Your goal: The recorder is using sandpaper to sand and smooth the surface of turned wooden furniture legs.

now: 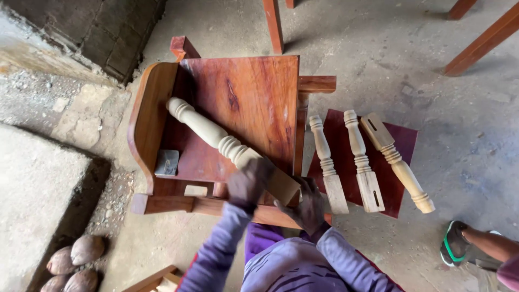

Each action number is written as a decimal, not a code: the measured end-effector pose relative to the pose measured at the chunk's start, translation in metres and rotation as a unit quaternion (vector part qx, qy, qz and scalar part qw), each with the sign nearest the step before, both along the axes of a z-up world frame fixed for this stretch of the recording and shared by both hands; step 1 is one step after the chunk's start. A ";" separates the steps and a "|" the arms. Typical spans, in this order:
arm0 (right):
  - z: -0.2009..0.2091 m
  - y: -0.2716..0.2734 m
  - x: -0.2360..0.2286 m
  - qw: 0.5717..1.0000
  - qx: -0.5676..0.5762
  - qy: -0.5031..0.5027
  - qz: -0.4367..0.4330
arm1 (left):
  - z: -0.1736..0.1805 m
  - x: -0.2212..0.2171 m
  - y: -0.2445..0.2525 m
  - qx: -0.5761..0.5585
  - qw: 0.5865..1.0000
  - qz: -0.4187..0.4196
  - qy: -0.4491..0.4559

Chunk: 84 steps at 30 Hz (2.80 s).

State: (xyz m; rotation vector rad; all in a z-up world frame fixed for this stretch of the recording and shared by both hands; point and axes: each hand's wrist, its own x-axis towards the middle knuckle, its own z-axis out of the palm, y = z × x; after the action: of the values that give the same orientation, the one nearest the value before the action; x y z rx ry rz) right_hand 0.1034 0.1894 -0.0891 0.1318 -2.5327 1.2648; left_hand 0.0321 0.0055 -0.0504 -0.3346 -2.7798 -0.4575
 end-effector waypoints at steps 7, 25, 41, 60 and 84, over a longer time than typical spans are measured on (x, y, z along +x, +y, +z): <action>-0.014 0.002 0.000 0.999 0.013 0.033 0.003 | 0.011 0.022 0.044 0.020 1.000 0.000 0.013; 0.011 -0.009 -0.017 0.998 -0.007 -0.058 -0.033 | 0.001 -0.023 -0.012 0.068 0.997 0.018 -0.006; 0.013 -0.010 -0.015 0.998 0.002 -0.062 -0.032 | 0.011 -0.021 -0.006 0.018 0.995 -0.060 0.081; 0.030 0.017 -0.013 0.963 -0.229 -0.114 0.088 | 0.095 -0.057 -0.104 0.040 0.981 0.120 0.150; 0.055 0.007 -0.035 0.991 -0.098 -0.084 0.040 | 0.037 0.018 0.028 0.149 0.986 -0.056 0.046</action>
State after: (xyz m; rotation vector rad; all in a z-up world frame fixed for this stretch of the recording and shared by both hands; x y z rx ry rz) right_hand 0.0688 0.1966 -0.0345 0.0878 -2.5430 1.6116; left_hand 0.0503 0.0333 -0.0130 -0.4283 -2.5623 -0.8510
